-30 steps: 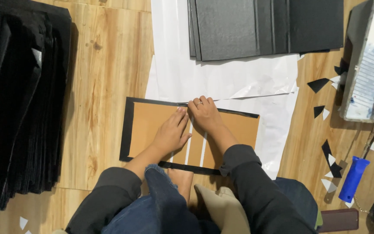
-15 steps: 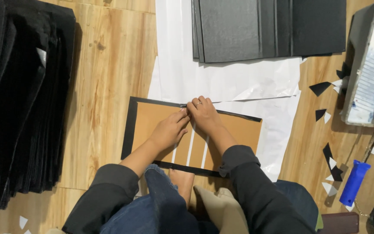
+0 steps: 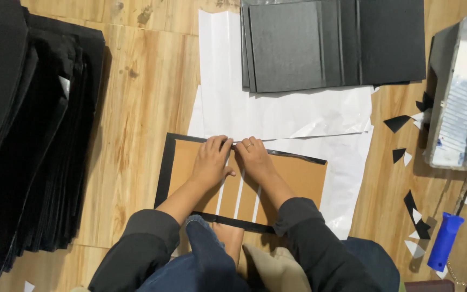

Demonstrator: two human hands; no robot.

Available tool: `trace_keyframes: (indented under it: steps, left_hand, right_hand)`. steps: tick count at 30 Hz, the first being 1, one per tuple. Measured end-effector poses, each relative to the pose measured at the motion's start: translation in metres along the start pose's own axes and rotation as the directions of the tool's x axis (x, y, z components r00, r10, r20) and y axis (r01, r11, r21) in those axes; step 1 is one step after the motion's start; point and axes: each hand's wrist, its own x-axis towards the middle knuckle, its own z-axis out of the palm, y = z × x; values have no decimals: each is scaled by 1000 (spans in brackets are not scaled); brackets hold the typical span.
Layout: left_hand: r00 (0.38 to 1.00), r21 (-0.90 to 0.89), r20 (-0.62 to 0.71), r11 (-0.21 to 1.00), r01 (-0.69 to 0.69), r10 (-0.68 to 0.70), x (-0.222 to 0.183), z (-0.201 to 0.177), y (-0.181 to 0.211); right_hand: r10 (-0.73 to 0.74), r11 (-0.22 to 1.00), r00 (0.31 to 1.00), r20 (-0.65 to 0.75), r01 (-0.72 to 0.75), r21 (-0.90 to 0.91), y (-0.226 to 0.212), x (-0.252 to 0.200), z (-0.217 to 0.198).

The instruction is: Manually assembling cardboard folders by applying glue with a roller and folding the edges.

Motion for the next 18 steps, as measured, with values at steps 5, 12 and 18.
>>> trace_keyframes:
  steps: [5, 12, 18]
  left_hand:
    - [997, -11, -70, 999, -32, 31, -2, -4, -2]
    - [947, -34, -288, 986, -161, 145, 17, 18, -27]
    - [858, 162, -413, 952, -261, 306, 21, 2, -21]
  right_hand:
    - [55, 997, 998, -17, -54, 50, -5, 7, -15]
    - [158, 982, 986, -53, -152, 113, -22, 12, -28]
    - [234, 972, 971, 41, -235, 25, -20, 3, -23]
